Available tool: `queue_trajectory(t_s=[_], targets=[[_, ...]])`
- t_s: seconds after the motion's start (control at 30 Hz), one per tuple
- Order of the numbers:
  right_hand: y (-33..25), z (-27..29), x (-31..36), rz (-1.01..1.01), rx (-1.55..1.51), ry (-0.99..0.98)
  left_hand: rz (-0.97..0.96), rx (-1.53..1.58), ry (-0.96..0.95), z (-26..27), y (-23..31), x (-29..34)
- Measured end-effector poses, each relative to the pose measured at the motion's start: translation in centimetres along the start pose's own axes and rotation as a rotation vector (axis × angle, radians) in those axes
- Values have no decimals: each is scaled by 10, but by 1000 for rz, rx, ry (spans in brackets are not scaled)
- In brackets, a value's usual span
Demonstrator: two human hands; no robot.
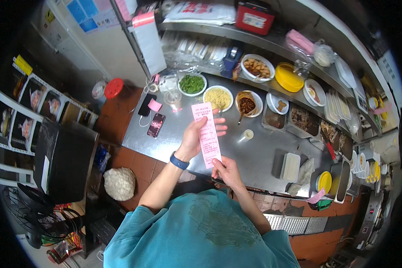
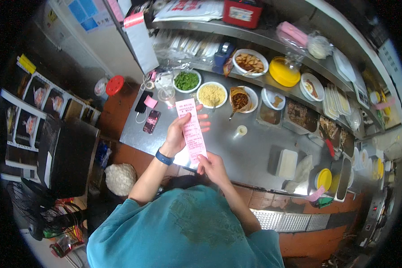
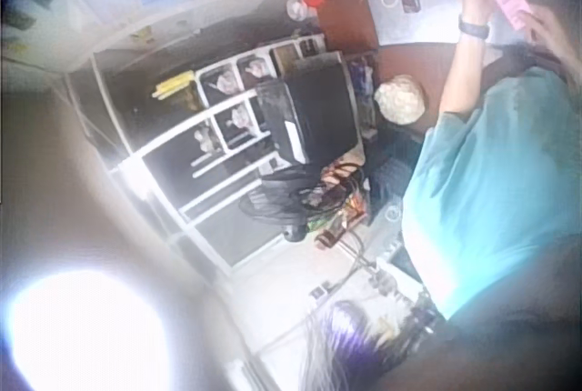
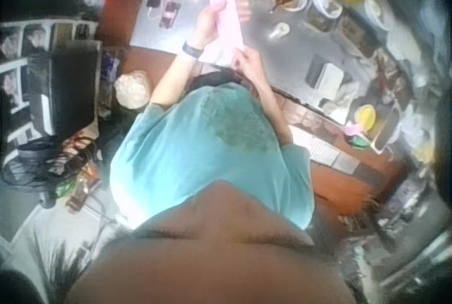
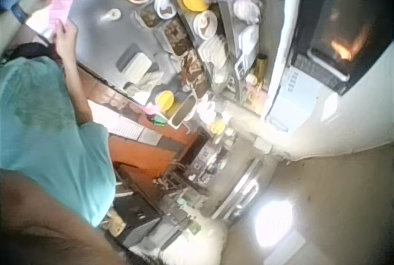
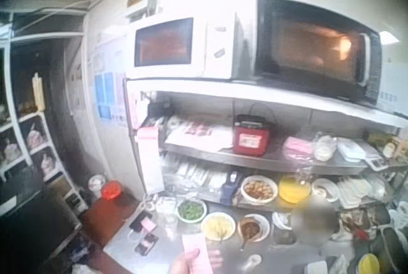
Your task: The person assembles takeout orders by placing food items into containers, sealing them with lids, and bagging them with receipts. They use tongs to transfer cooked items from trays into bowls, then place the bowls into plastic bags and tie them. The person also uses a microwave to heat items and handles multiple containers and receipts throughout the process.
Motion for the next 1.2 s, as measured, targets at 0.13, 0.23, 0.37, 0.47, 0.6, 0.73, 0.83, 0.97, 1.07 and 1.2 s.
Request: queue_trajectory(t_s=[0.13,0.23,0.37,0.47,0.6,0.73,0.83,0.97,1.07,1.2], targets=[[15,-8,-10,-79,34,-21,-32,39,33,30,8,2],[12,-1,-24,-120,99,21,-22,29,30,45,13,1],[-22,51,-72,65,186,263,-13,8,74,57,19,-6],[-61,107,-145,174,216,437,-35,5,145,56,18,-14],[-101,155,-237,329,-68,635,-134,-33,143,52,17,-22],[-129,175,-283,191,-83,727,-100,-32,128,57,24,-26],[-149,182,-299,49,73,769,-81,17,111,61,30,-32],[-161,191,-302,218,-87,650,-82,17,91,63,34,-38],[-145,196,-287,179,-296,551,-84,45,73,64,37,-40],[-123,197,-272,111,231,616,-108,65,26,62,38,-42]])
Point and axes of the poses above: each hand's wrist, its own x-axis away from the middle knuckle, its own z-axis out of the back of the hand, y = z × x, the point moved 1 cm from there along -x, towards the middle knuckle, and after that the axes turned 12 degrees about -y, right-handed, at the moved point
